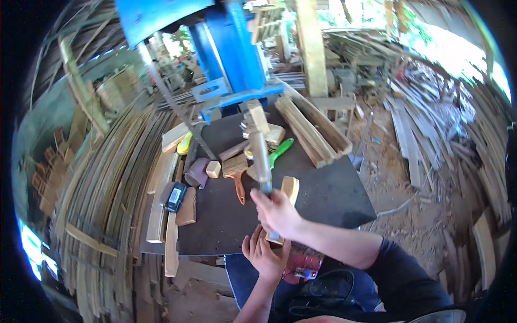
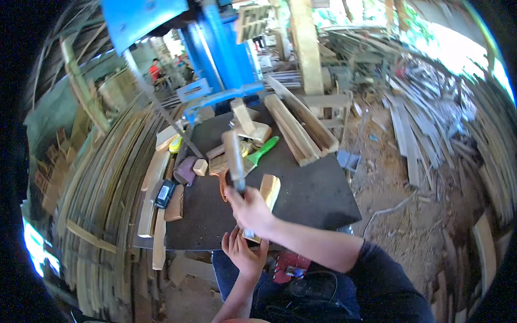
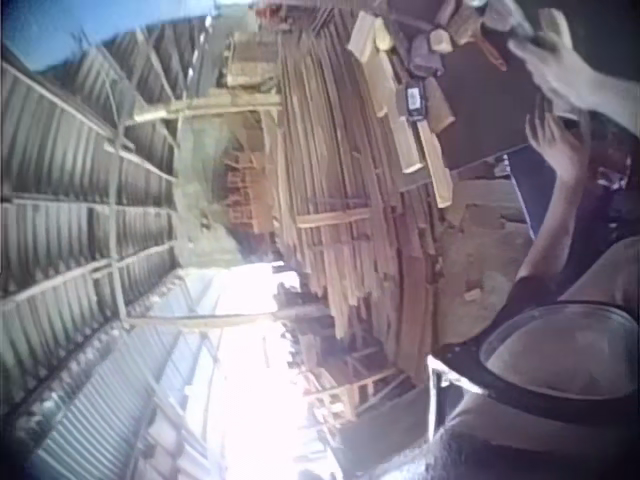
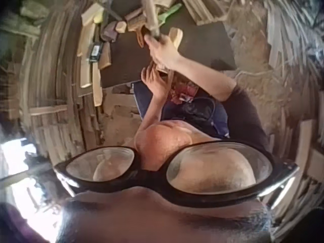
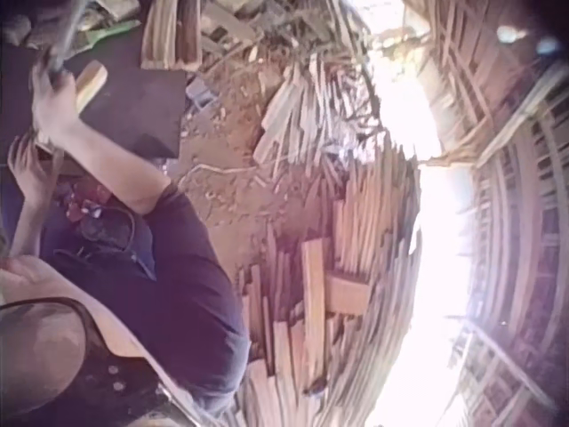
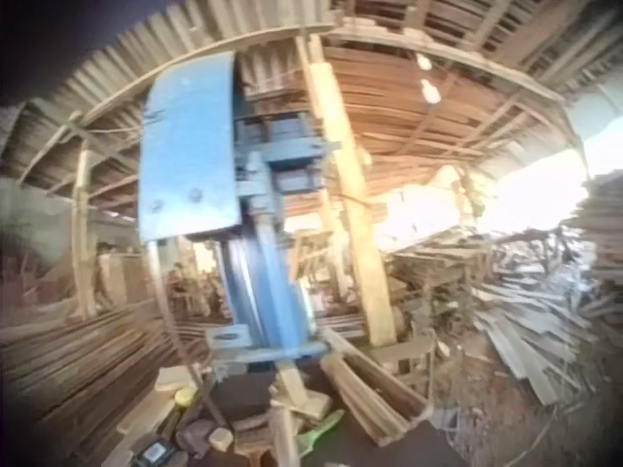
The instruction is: The person uses a hammer to repeatedly strike a small wooden block held in their left hand. They rotate the block to work on different sides, removing material and shaping the wood.
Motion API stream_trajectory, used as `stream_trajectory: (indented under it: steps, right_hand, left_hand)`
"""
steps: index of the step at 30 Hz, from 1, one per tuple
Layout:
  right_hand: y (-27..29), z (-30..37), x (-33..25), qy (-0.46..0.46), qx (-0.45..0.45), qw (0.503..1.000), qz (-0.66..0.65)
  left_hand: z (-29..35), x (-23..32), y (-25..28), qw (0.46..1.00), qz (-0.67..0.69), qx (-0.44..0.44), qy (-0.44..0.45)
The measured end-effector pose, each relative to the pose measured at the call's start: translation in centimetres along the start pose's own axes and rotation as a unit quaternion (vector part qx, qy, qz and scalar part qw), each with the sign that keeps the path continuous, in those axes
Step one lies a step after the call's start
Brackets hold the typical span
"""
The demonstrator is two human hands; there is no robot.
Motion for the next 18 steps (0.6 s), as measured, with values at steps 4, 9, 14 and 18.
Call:
stream_trajectory:
  steps: [4, 9, 14, 18]
  right_hand:
    - [2.6, -2.4, -1.9, 0.029, 0.098, 0.992, -0.077]
    - [0.2, 0.7, -0.1, -0.012, -0.014, 0.999, 0.029]
    - [1.2, -0.5, -2.4, 0.013, 0.063, 0.997, 0.038]
    - [2.5, -1.9, -1.8, 0.149, 0.134, 0.978, 0.057]
  left_hand:
    - [-1.5, 1.7, 0.0, 1.000, -0.003, 0.018, -0.015]
    - [0.2, -0.7, -1.4, 0.998, -0.042, 0.018, -0.030]
    - [-0.4, 0.5, -1.0, 0.998, -0.058, 0.024, -0.031]
    - [-0.8, 1.2, -1.3, 0.998, -0.048, 0.015, -0.025]
Point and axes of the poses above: each hand's wrist, its own z-axis away from the middle knuckle, its own y-axis out of the back of the hand, x = y × z, the point moved 1 cm from there along -z, towards the middle knuckle, and after that the axes turned 6 degrees about y, right-handed, at the moved point
